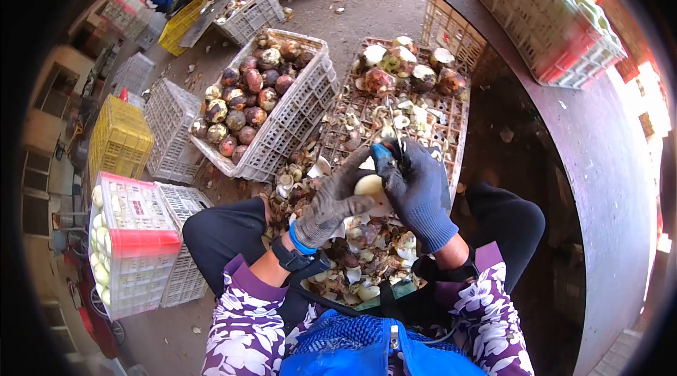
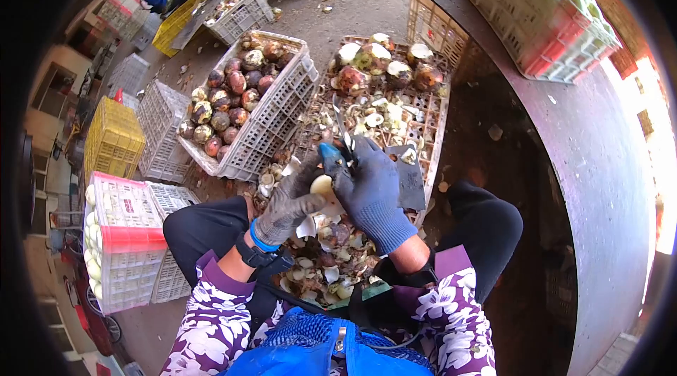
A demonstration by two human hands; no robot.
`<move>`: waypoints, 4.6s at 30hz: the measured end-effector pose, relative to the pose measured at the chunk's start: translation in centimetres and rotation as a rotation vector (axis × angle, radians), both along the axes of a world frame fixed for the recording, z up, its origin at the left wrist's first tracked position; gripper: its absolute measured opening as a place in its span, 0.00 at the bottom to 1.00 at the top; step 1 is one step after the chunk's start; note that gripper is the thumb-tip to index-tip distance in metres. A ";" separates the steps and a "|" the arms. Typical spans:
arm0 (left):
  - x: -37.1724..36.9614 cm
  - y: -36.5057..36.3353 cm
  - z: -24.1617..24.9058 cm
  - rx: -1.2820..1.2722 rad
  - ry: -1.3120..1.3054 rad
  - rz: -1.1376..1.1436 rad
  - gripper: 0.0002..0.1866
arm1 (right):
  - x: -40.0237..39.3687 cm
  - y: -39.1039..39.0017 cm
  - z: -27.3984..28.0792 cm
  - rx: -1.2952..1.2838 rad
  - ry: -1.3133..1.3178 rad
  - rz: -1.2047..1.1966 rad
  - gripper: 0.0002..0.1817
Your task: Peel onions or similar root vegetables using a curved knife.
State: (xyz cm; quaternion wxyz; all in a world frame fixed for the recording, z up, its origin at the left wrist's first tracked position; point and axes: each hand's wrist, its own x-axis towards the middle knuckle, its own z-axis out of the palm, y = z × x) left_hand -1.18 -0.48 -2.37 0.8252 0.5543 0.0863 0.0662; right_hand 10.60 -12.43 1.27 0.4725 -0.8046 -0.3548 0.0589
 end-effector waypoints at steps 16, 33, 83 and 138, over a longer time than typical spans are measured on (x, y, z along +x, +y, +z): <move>-12.1 2.1 5.3 -0.332 -0.338 0.325 0.46 | 0.7 0.9 -10.8 0.233 0.010 0.268 0.19; -51.3 28.0 14.2 -0.027 -0.600 1.619 0.21 | -4.2 0.3 -2.5 -0.159 0.300 -0.004 0.23; 20.3 8.0 0.6 0.914 -0.097 0.142 0.51 | 2.6 -4.6 -0.5 0.629 1.117 -0.221 0.18; -0.1 3.9 -0.2 -0.348 -0.152 0.478 0.28 | -2.3 0.4 -2.4 -0.489 -0.185 0.236 0.25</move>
